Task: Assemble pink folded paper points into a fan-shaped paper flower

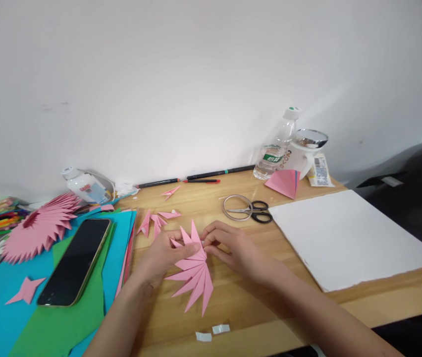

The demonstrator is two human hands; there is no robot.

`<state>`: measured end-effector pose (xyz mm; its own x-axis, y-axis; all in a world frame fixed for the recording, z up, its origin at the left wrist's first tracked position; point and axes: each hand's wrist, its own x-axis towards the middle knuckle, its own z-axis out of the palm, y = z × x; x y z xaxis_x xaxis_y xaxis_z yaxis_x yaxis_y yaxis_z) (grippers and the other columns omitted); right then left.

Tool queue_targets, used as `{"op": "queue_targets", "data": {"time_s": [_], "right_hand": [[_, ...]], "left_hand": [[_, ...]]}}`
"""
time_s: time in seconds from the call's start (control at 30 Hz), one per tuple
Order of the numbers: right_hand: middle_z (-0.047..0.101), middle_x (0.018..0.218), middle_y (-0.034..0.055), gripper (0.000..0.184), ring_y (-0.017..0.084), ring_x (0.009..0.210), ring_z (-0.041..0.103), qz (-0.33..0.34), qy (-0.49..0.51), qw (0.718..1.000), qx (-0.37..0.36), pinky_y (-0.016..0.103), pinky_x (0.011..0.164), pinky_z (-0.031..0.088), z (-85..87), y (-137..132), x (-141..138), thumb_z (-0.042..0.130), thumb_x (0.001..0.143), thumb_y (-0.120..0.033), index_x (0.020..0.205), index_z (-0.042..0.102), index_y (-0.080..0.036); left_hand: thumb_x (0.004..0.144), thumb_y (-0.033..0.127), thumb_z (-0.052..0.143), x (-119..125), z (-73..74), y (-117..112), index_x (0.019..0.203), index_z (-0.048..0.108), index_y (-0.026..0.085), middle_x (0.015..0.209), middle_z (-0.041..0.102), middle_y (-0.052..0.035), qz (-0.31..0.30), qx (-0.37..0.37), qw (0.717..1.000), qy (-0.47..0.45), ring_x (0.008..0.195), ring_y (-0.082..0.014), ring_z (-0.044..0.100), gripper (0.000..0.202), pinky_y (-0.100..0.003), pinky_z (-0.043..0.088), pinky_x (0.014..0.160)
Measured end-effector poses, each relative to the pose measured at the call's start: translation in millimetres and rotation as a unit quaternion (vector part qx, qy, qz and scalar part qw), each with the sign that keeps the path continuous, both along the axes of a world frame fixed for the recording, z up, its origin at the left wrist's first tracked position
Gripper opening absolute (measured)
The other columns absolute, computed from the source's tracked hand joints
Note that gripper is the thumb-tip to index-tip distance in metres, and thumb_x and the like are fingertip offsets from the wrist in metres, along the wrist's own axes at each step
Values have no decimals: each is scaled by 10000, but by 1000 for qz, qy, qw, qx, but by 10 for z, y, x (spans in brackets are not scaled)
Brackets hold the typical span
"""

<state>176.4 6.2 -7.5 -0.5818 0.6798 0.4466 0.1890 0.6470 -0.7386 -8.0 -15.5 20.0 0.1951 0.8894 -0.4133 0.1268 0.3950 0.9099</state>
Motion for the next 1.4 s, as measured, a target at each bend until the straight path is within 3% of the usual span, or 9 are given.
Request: {"op": "queue_targets", "data": {"time_s": [0.2,0.43,0.87,1.17,1.4], "right_hand": [[581,892,60,100,132,776,581,-10,-23,1000,-19,259,689,494,9,-9,5,519,821,-110,744,552,-165],[527,984,73,111,127,788,562,-16,-102,994,-25,284,738,482,-4,-63,-24,396,893,-147,849,495,-168],[518,995,69,131,129,886,530,12,-57,996,-70,262,773,445,46,-40,18,422,883,-157,755,441,-178],[545,950,39,129,104,789,542,16,-22,990,-136,215,668,449,72,-2,33,460,858,-155,732,478,-174],[571,883,26,105,116,757,559,7,5,979,-204,246,674,478,46,3,30,523,846,-278,819,511,-178]], "left_hand": [[600,317,742,19,-19,-22,597,607,139,557,560,24,-4,19,1000,-10,509,-92,471,223,-192,319,473],[599,343,737,52,-6,-25,622,612,135,587,609,-10,20,0,1000,1,533,-124,527,244,-208,362,466],[610,317,716,19,-18,-1,633,620,122,570,579,7,0,15,1000,17,508,-104,487,218,-204,322,479],[643,313,691,-19,-76,8,648,610,119,600,584,-8,-12,35,999,4,527,-109,487,211,-213,322,501],[613,340,715,-25,-62,14,601,591,127,531,520,26,-4,46,999,14,466,-83,417,247,-198,265,451]]}}
